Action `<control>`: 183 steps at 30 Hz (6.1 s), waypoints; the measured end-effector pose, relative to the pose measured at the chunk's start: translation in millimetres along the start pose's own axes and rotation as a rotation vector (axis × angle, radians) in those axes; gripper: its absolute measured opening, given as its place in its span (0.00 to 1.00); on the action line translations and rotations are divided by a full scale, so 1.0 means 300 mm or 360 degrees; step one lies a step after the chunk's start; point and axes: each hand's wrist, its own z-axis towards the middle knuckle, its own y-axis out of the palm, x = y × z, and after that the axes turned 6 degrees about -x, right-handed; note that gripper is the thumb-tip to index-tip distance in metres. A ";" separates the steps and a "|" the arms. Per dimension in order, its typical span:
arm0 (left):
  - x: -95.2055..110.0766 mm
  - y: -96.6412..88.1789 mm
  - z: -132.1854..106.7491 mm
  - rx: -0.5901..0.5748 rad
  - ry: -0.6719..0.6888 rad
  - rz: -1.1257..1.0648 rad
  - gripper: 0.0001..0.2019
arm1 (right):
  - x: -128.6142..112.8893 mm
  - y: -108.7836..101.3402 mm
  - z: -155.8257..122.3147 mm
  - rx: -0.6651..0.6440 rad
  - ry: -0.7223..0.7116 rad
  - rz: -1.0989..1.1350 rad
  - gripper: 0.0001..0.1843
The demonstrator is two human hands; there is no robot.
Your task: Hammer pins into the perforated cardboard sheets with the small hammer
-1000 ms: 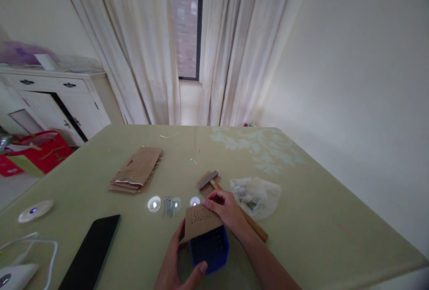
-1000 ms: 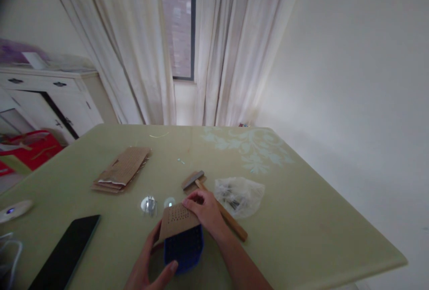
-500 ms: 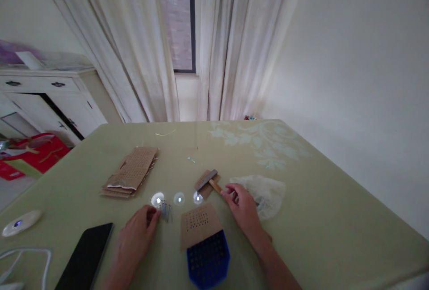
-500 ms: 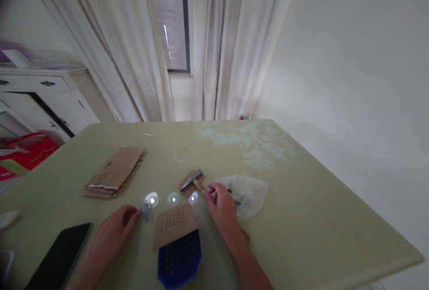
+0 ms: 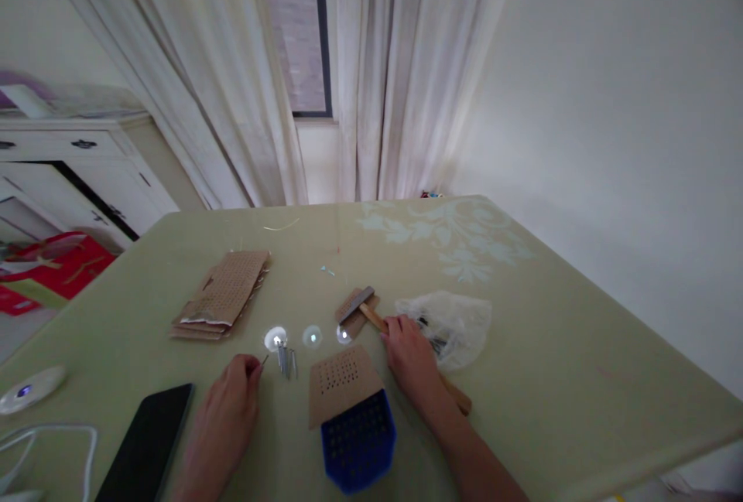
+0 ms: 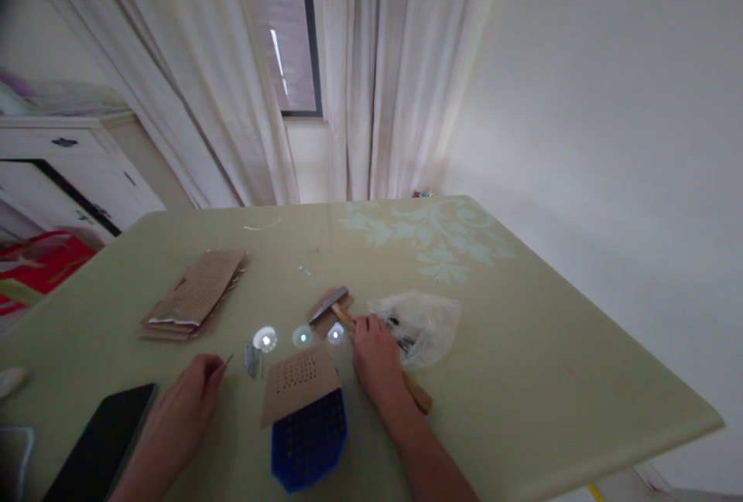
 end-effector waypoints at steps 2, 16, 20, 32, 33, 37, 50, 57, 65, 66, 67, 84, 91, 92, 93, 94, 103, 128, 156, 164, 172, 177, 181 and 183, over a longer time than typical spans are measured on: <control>0.026 0.022 -0.041 0.0127 -0.0047 -0.0414 0.24 | 0.014 -0.012 -0.009 0.0013 -0.0009 0.0028 0.12; 0.272 0.165 -0.285 0.0205 -0.0229 -0.1623 0.30 | -0.063 -0.090 -0.141 -0.0270 0.0234 0.1395 0.22; 0.240 0.175 -0.255 0.0061 -0.0136 -0.1618 0.30 | -0.076 -0.090 -0.135 -0.0152 0.0301 0.1550 0.24; 0.232 0.182 -0.219 0.0006 -0.0043 -0.1486 0.30 | -0.081 -0.073 -0.124 0.0013 0.0333 0.1589 0.24; 0.237 0.181 -0.217 0.0034 -0.0048 -0.1484 0.29 | -0.084 -0.074 -0.124 0.0026 0.0328 0.1574 0.24; 0.249 0.186 -0.210 0.0056 -0.0063 -0.1497 0.28 | -0.090 -0.082 -0.126 0.0004 0.0320 0.1486 0.24; 0.257 0.097 -0.182 0.0293 0.0194 -0.1177 0.19 | -0.102 -0.067 -0.147 -0.0026 0.0316 0.1465 0.25; 0.284 0.100 -0.156 0.0154 0.0285 -0.1017 0.19 | -0.099 -0.060 -0.152 -0.0020 0.0336 0.1471 0.26; 0.291 0.092 -0.154 0.0269 0.0506 -0.0823 0.14 | -0.104 -0.068 -0.158 -0.0068 0.0340 0.1473 0.25; 0.291 0.090 -0.153 0.0280 0.0548 -0.0785 0.14 | -0.101 -0.062 -0.158 -0.0066 0.0338 0.1469 0.25; 0.290 0.089 -0.151 0.0295 0.0598 -0.0742 0.13 | -0.097 -0.056 -0.158 -0.0059 0.0335 0.1465 0.25; 0.284 0.108 -0.135 0.0372 0.1124 -0.0435 0.10 | -0.083 -0.440 -0.259 -0.0517 -0.0155 0.0624 0.21; 0.287 0.123 -0.137 0.0421 0.1122 -0.0443 0.12 | -0.153 -0.468 -0.233 -0.0646 -0.0255 0.0341 0.18; 0.287 0.126 -0.138 0.0435 0.1126 -0.0448 0.12 | -0.155 -0.462 -0.228 -0.0674 -0.0267 0.0295 0.18; 0.286 0.128 -0.138 0.0445 0.1128 -0.0452 0.12 | -0.156 -0.459 -0.225 -0.0691 -0.0278 0.0256 0.18; 0.285 0.131 -0.138 0.0452 0.1126 -0.0453 0.12 | -0.156 -0.458 -0.222 -0.0694 -0.0287 0.0229 0.18; 0.287 0.133 -0.140 0.0568 0.1183 -0.0524 0.10 | -0.171 -0.466 -0.244 -0.0732 -0.0380 0.0071 0.20; 0.263 0.143 -0.154 0.0297 0.0889 -0.0689 0.23 | -0.159 -0.396 -0.259 -0.0710 -0.0412 -0.0001 0.17; 0.082 0.012 0.071 -0.0240 -0.0222 0.0018 0.14 | 0.074 0.002 -0.102 -0.0622 0.0234 0.2643 0.30; 0.092 0.004 0.050 -0.0232 -0.0264 0.0069 0.13 | 0.017 -0.016 -0.127 -0.0614 0.0250 0.2613 0.31; 0.129 -0.012 0.006 0.0036 -0.0028 -0.0688 0.24 | 0.004 -0.005 -0.153 -0.0536 0.0303 0.2414 0.32; 0.228 0.029 -0.082 0.0064 0.0252 -0.1209 0.21 | -0.005 -0.005 -0.157 -0.0442 0.0294 0.2365 0.33; 0.263 0.058 -0.109 0.0058 0.0346 -0.1022 0.17 | -0.018 -0.022 -0.158 -0.0421 0.0310 0.2339 0.34; 0.267 0.057 -0.106 0.0040 0.0401 -0.0948 0.15 | -0.021 -0.027 -0.159 -0.0426 0.0299 0.2331 0.33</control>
